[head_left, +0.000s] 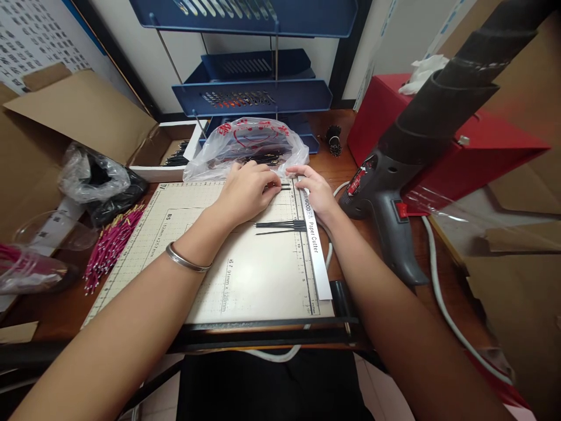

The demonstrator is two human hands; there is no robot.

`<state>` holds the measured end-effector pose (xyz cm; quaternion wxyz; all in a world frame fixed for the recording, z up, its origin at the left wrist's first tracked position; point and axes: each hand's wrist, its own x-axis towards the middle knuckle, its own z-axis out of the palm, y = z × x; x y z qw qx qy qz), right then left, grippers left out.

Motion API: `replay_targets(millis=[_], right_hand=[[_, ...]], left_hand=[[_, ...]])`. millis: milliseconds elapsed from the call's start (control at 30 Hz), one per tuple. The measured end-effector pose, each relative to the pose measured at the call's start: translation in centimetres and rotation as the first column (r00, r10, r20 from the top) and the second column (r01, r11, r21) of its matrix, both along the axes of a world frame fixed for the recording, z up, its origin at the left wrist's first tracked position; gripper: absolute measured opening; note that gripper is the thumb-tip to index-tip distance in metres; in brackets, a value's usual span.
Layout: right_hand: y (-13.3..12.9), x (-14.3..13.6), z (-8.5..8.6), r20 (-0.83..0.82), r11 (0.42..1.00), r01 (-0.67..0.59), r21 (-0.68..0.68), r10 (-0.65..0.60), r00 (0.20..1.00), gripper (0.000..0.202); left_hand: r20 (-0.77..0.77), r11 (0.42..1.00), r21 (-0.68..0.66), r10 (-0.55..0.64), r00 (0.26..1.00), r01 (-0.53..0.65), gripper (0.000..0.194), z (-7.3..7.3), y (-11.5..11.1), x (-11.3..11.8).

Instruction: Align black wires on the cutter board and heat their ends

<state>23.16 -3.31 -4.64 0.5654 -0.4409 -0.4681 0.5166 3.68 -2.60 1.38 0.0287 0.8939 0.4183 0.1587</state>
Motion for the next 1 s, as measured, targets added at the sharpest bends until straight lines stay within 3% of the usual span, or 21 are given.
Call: replay_targets(millis=[1000], right_hand=[[-0.43, -0.14, 0.58, 0.038, 1.000, 0.004, -0.002, -0.004, 0.999, 0.045]], left_hand=[[-0.023, 1.000, 0.020, -0.009, 1.000, 0.010, 0.026, 0.19, -0.08, -0.27]])
